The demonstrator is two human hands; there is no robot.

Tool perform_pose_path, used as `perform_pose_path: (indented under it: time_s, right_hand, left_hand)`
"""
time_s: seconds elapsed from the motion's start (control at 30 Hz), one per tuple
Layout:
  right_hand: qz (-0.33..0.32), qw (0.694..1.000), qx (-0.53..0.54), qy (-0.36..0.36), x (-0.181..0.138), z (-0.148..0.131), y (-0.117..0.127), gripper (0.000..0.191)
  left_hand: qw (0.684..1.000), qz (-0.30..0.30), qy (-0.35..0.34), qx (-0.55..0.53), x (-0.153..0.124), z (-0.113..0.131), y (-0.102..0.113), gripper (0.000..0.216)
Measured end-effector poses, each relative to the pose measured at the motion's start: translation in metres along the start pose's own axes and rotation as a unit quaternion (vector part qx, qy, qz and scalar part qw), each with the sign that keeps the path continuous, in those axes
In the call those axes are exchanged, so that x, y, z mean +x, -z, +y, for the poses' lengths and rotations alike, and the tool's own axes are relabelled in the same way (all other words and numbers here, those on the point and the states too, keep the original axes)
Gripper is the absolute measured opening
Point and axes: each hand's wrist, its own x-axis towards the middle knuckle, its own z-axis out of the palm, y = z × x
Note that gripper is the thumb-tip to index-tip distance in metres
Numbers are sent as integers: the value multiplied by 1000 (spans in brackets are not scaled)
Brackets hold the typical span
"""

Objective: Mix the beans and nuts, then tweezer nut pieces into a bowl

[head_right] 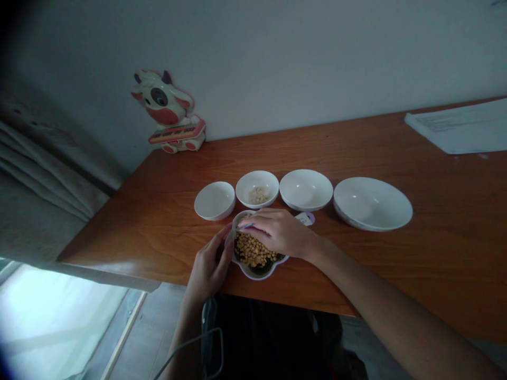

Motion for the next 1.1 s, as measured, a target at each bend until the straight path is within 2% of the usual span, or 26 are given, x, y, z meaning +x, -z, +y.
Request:
perform_pose_path:
  time_s: [0.4, 0.73, 0.9, 1.1]
  right_hand:
    - [-16, 998, -49, 24, -1, 2, -2, 17]
    - [6, 999, -29, 12, 0, 1, -3, 12]
    - [45, 997, -57, 5, -1, 0, -1, 10]
    - [134, 978, -160, -13, -4, 6, 9, 14]
  left_hand:
    - [1000, -6, -6, -10, 1, -1, -1, 44]
    - [1000, -4, -3, -11, 0, 0, 0, 44]
    - [1000, -2, -5, -5, 0, -1, -1, 44]
    - [1000, 0, -9, -1, -1, -2, -1, 44]
